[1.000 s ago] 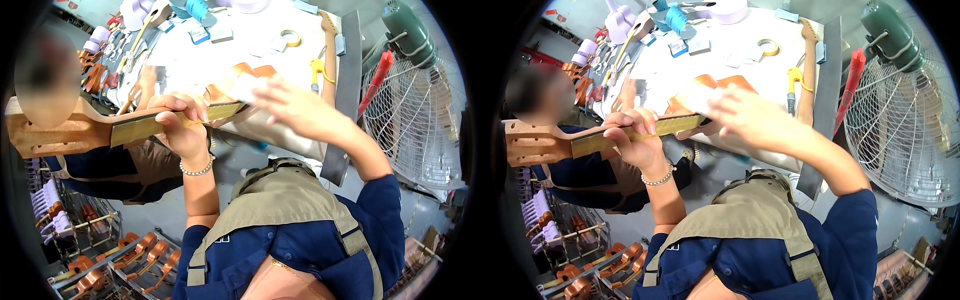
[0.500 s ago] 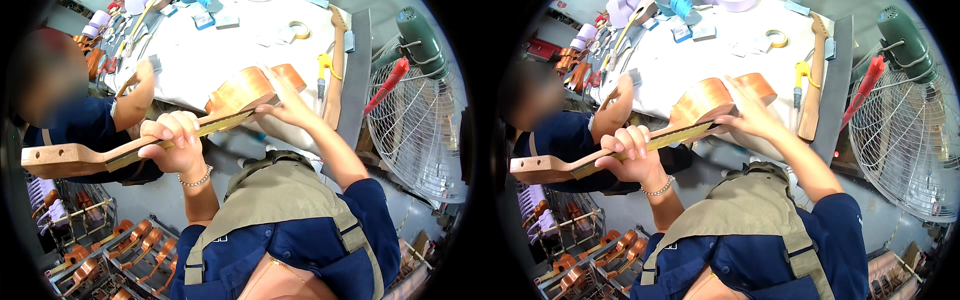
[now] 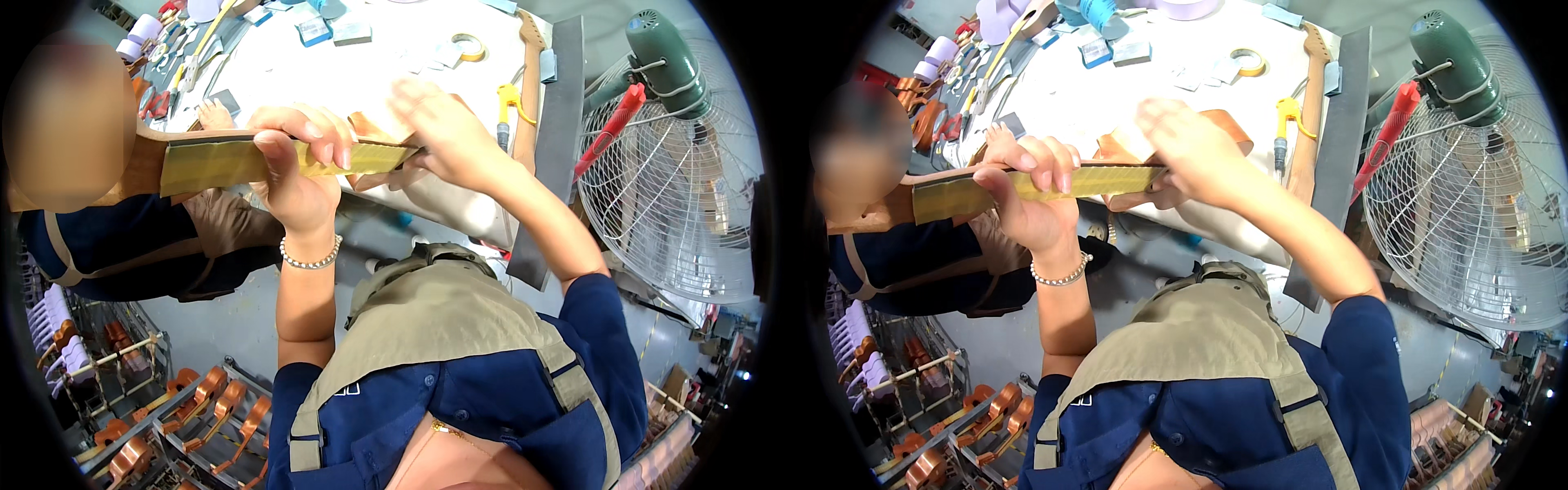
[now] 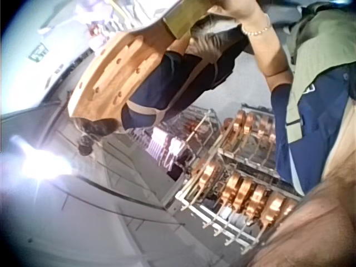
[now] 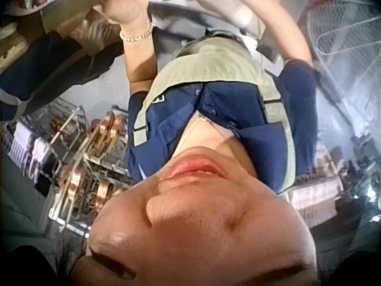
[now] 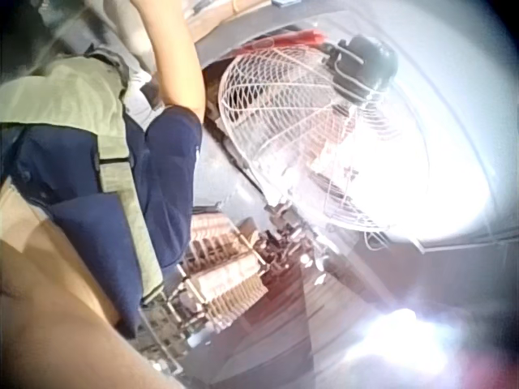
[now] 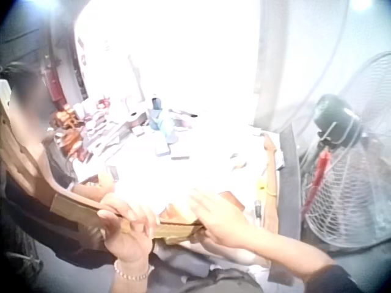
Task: The person sands a wooden guitar body and neck using sandpaper, then applies masking tape to the neck. The person continues sanding the body and neck, handling sandpaper and tape throughout.
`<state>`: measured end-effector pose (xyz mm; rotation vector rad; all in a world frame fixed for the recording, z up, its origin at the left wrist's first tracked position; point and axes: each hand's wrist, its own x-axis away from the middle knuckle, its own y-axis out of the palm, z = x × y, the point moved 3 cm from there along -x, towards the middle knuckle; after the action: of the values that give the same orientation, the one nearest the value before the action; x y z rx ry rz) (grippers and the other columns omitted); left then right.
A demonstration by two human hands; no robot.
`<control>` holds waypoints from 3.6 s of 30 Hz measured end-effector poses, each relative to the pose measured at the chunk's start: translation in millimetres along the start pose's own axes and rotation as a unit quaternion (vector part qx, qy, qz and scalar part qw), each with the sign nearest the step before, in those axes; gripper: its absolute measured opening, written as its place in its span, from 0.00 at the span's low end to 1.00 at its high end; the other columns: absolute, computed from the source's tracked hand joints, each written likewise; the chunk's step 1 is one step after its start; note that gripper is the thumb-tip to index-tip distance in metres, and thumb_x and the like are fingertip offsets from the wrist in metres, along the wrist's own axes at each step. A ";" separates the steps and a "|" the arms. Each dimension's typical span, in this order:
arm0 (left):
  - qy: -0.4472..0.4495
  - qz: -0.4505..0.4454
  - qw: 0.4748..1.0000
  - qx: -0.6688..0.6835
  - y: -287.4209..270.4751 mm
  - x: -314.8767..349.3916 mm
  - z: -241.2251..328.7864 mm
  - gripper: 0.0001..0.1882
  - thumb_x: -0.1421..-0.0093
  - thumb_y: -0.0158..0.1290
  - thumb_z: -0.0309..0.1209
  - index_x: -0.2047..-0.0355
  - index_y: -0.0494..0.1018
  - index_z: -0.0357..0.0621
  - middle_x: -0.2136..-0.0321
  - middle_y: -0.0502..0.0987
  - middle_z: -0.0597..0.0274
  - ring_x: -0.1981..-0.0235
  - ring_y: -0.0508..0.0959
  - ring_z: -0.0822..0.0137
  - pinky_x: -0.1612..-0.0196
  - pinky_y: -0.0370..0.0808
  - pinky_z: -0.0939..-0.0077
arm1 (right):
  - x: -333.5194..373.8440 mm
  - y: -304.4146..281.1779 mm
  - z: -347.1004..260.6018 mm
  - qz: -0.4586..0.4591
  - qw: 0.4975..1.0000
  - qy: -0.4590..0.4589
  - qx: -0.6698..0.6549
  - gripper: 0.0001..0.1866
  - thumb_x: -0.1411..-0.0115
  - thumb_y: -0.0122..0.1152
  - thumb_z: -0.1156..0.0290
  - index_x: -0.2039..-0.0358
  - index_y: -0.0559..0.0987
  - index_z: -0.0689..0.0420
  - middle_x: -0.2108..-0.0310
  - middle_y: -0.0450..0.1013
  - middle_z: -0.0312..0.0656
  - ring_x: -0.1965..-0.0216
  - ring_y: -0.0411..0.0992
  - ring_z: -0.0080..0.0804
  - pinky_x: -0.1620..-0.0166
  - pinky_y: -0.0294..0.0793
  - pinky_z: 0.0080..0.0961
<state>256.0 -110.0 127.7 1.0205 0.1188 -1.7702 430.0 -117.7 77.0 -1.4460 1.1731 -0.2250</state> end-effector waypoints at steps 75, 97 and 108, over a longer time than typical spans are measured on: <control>-0.293 0.657 0.686 0.116 -211.0 378.0 -101.1 0.17 0.38 0.40 0.36 0.50 0.61 0.47 0.53 0.68 0.64 0.54 0.69 0.68 0.51 0.70 0.75 | 73.3 167.0 48.9 -0.082 0.794 0.285 -0.531 0.35 0.35 0.27 0.45 0.37 0.53 0.58 0.36 0.47 0.50 0.34 0.41 0.43 0.35 0.36 0.40; 0.038 0.519 0.850 -0.087 -145.7 132.1 16.1 0.09 0.46 0.56 0.30 0.77 0.65 0.48 0.80 0.69 0.69 0.73 0.72 0.72 0.60 0.74 0.74 | 58.1 157.5 59.8 0.041 0.511 0.448 -0.732 0.38 0.36 0.28 0.42 0.39 0.56 0.64 0.39 0.55 0.47 0.38 0.52 0.37 0.37 0.45 0.32; 0.015 0.486 0.838 -0.248 -38.1 44.7 -9.3 0.10 0.46 0.57 0.26 0.73 0.65 0.41 0.74 0.68 0.66 0.70 0.70 0.73 0.61 0.71 0.76 | 22.7 77.7 17.1 -0.012 0.977 0.073 -0.201 0.45 0.41 0.30 0.36 0.39 0.52 0.66 0.38 0.48 0.58 0.35 0.43 0.48 0.35 0.34 0.43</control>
<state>226.2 -120.5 77.3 0.5442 0.0524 -0.7191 413.1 -107.4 -3.3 -1.8211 1.3755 -0.1149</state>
